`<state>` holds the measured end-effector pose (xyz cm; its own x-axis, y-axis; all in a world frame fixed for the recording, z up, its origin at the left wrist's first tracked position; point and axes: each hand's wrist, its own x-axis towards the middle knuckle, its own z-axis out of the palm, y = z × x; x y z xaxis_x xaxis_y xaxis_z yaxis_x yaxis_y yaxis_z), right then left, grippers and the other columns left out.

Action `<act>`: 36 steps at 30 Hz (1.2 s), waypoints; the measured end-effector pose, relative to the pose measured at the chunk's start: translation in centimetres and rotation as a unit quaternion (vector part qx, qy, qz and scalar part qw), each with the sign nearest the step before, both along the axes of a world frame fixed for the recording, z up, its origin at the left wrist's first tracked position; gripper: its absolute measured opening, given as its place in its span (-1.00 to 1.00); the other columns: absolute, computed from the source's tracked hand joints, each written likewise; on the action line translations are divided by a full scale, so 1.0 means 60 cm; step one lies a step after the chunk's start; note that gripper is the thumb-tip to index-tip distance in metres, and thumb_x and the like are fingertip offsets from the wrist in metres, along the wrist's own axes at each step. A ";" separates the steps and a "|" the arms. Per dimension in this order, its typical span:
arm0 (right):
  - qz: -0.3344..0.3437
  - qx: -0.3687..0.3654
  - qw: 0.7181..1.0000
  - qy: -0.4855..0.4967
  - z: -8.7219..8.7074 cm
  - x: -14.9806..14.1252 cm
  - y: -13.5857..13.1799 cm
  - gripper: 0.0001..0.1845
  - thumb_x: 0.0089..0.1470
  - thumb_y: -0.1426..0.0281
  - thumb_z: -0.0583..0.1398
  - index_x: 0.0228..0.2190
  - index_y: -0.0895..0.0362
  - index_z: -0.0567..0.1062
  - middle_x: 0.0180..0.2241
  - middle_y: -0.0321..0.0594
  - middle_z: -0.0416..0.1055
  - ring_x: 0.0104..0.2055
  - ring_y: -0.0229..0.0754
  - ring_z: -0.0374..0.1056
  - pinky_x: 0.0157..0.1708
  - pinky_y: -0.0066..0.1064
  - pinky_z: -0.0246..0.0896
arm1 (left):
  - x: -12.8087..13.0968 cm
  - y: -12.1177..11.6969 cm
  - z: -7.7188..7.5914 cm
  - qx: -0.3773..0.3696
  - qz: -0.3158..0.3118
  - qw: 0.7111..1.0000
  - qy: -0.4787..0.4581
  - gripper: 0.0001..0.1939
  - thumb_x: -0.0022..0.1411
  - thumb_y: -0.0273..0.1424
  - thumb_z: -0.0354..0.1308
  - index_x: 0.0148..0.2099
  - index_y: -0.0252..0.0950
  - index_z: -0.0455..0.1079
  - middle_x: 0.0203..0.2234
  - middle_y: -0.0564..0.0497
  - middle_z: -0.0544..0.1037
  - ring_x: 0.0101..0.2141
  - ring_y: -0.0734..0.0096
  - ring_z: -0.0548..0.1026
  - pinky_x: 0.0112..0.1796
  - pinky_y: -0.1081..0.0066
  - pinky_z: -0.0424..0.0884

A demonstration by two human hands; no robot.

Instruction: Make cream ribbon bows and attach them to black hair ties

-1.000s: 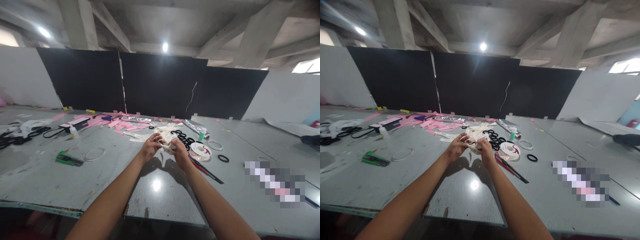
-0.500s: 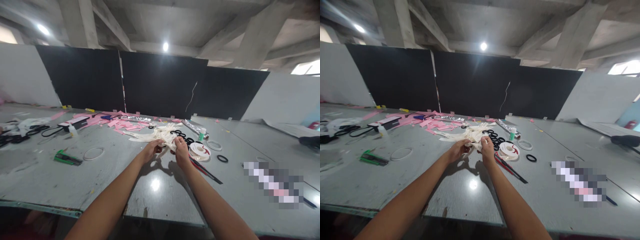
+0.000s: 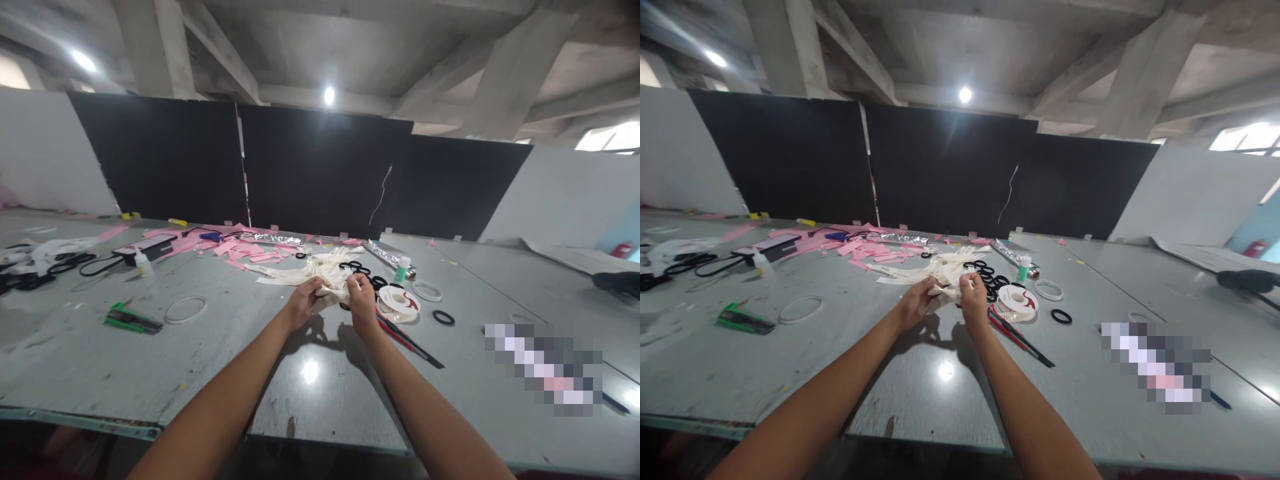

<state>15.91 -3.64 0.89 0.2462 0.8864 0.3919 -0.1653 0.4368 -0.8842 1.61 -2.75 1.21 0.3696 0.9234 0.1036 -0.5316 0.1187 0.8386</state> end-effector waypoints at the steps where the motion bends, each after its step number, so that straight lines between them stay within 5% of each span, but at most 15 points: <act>1: -0.001 0.002 1.000 -0.001 0.001 -0.001 -0.001 -0.64 -0.03 0.07 0.19 -0.45 0.04 0.21 -0.66 -0.50 0.04 -0.73 -0.39 -0.04 -0.77 -0.50 -0.04 | 0.000 -0.003 0.001 -0.008 -0.016 1.000 -0.006 -0.68 -0.02 -0.18 0.28 -0.32 -0.33 0.41 -0.45 0.03 0.47 -0.42 0.45 0.42 -0.34 0.46 0.34; 8: -0.079 -0.018 0.997 0.009 0.006 0.003 -0.002 -0.65 -0.02 0.06 0.16 -0.42 0.05 0.20 -0.68 -0.50 0.08 -0.73 -0.37 -0.02 -0.77 -0.49 -0.05 | -0.006 -0.015 0.000 0.047 -0.087 0.995 0.005 -0.63 -0.04 -0.39 0.26 -0.11 -0.25 0.41 -0.18 -0.02 0.50 -0.24 0.38 0.42 -0.28 0.45 0.32; 17: -0.082 0.004 0.995 -0.048 -0.001 0.000 0.001 -0.66 0.01 0.07 0.15 -0.43 0.05 0.21 -0.66 -0.49 0.07 -0.72 -0.38 -0.05 -0.75 -0.49 -0.09 | 0.000 -0.005 -0.004 0.024 0.011 0.999 0.024 -0.76 0.00 -0.30 0.22 -0.22 -0.21 0.43 -0.20 -0.01 0.50 -0.18 0.32 0.40 -0.32 0.44 0.33; 23: -0.082 -0.002 0.996 -0.031 -0.003 0.001 0.002 -0.67 0.02 0.07 0.14 -0.42 0.04 0.20 -0.67 -0.51 0.05 -0.73 -0.37 -0.06 -0.75 -0.49 -0.09 | 0.001 0.001 -0.008 0.009 0.038 0.999 0.023 -0.71 -0.07 -0.41 0.21 -0.21 -0.22 0.43 -0.25 0.01 0.49 -0.24 0.36 0.41 -0.36 0.46 0.31; 29: -0.074 0.001 0.995 -0.067 -0.001 -0.004 -0.002 -0.71 0.02 0.11 0.14 -0.43 0.06 0.22 -0.66 -0.49 0.09 -0.70 -0.37 -0.05 -0.70 -0.49 -0.07 | 0.005 -0.002 -0.005 0.020 0.064 0.997 0.031 -0.74 -0.04 -0.28 0.23 -0.25 -0.23 0.39 -0.33 0.04 0.50 -0.28 0.39 0.43 -0.36 0.46 0.29; 36: -0.133 0.036 0.984 -0.116 0.008 -0.007 -0.009 -0.75 0.02 0.16 0.12 -0.46 0.08 0.25 -0.58 -0.39 0.20 -0.55 -0.29 0.11 -0.53 -0.45 0.07 | 0.010 0.015 -0.019 0.047 0.152 0.982 0.103 -0.73 -0.02 -0.21 0.23 -0.27 -0.22 0.36 -0.39 0.08 0.48 -0.39 0.46 0.42 -0.42 0.49 0.27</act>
<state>15.50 -4.18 1.39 0.3617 0.7707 0.5246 0.1663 0.5003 -0.8497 2.22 -1.86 0.06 0.0998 0.9842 0.1463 -0.3486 -0.1031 0.9316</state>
